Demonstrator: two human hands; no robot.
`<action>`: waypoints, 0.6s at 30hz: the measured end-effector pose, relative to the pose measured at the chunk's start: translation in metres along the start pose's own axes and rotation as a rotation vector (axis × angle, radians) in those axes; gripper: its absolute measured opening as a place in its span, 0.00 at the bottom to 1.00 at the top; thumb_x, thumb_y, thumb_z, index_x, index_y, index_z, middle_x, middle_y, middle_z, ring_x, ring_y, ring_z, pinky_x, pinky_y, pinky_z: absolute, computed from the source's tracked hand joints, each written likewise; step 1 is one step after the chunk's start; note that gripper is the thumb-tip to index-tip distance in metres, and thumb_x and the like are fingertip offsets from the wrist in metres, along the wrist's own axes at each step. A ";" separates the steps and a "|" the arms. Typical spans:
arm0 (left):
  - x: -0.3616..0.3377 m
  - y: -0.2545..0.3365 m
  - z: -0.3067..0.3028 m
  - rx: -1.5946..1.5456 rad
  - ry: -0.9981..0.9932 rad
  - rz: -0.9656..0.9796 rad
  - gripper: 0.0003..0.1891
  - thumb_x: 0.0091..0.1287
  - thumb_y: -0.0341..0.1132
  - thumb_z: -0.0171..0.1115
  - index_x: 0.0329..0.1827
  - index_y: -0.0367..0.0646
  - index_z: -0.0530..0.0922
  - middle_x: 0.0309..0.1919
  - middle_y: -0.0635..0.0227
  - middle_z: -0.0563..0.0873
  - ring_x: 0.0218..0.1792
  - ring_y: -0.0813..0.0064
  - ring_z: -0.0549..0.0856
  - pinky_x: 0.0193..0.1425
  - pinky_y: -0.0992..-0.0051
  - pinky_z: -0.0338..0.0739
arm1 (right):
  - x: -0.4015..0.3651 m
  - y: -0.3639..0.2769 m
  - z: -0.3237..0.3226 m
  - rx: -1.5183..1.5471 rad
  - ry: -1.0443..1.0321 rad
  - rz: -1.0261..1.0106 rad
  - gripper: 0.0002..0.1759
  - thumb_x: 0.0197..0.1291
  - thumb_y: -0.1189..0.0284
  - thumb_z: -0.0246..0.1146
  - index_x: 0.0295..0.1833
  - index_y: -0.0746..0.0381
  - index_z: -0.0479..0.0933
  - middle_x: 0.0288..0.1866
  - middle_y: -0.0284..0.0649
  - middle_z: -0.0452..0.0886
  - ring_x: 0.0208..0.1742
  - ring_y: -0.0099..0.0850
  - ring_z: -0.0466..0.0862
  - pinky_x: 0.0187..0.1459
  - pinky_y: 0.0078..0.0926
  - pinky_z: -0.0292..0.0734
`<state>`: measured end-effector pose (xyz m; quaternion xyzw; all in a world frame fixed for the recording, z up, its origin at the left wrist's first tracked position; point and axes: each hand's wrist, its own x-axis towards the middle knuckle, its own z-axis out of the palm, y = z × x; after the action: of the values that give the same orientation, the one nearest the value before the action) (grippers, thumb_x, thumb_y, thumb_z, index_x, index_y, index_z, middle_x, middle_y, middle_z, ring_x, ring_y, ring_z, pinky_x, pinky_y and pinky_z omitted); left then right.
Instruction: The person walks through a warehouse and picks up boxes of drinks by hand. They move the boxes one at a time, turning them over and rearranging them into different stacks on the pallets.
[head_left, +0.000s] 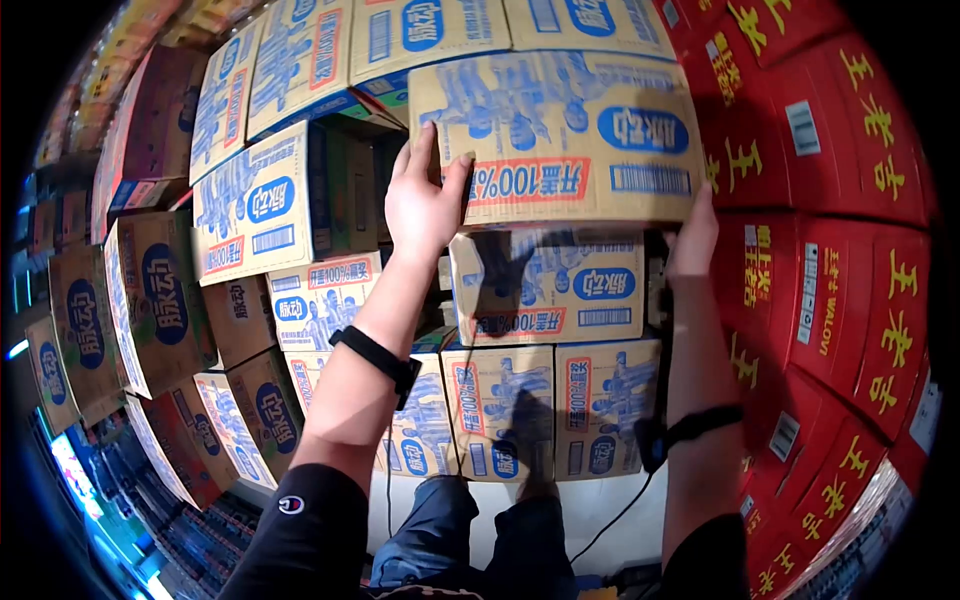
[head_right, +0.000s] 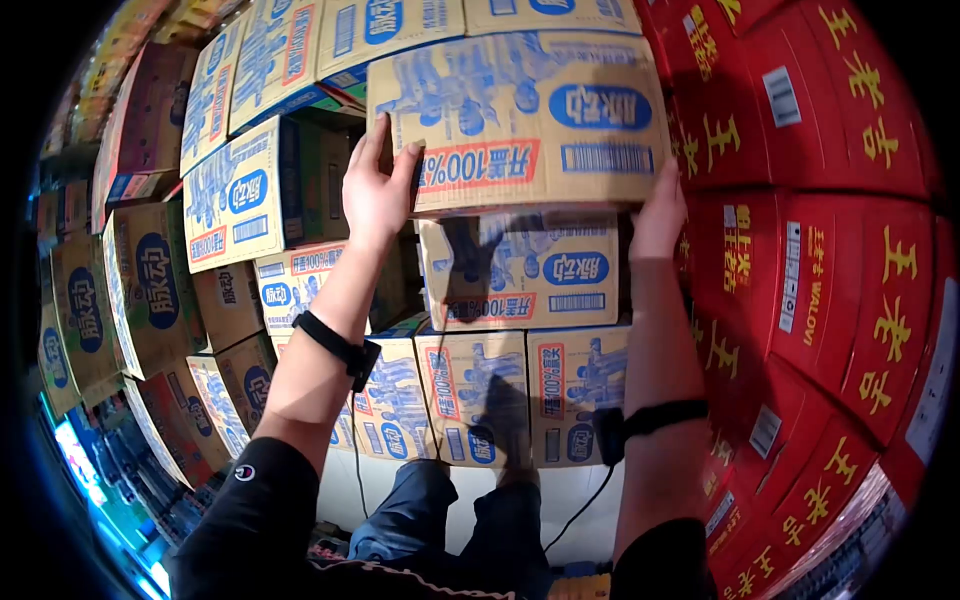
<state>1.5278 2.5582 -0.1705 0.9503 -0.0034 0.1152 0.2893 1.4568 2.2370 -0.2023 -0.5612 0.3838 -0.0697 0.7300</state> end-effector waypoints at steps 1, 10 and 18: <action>-0.007 0.001 0.005 0.011 0.036 0.000 0.32 0.66 0.49 0.66 0.70 0.43 0.73 0.52 0.57 0.84 0.36 0.64 0.85 0.46 0.70 0.80 | 0.013 -0.001 -0.005 0.001 -0.059 -0.007 0.39 0.72 0.41 0.48 0.75 0.60 0.62 0.69 0.43 0.71 0.70 0.36 0.70 0.69 0.47 0.64; -0.009 0.019 -0.005 -0.034 -0.092 -0.066 0.31 0.70 0.50 0.59 0.72 0.46 0.71 0.62 0.52 0.80 0.61 0.53 0.80 0.64 0.65 0.74 | -0.044 -0.010 -0.018 -0.212 -0.062 0.031 0.49 0.69 0.37 0.49 0.81 0.61 0.48 0.79 0.50 0.59 0.78 0.42 0.61 0.74 0.36 0.57; -0.080 0.008 -0.050 0.144 -0.251 -0.009 0.40 0.68 0.53 0.60 0.80 0.53 0.53 0.77 0.42 0.53 0.70 0.37 0.66 0.69 0.55 0.71 | -0.343 0.171 -0.229 -0.786 -0.282 0.141 0.27 0.73 0.55 0.54 0.64 0.67 0.71 0.56 0.57 0.80 0.57 0.47 0.82 0.57 0.38 0.75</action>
<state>1.4382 2.5743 -0.1435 0.9756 -0.0269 -0.0057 0.2180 1.0153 2.3062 -0.2036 -0.7733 0.3151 0.2098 0.5087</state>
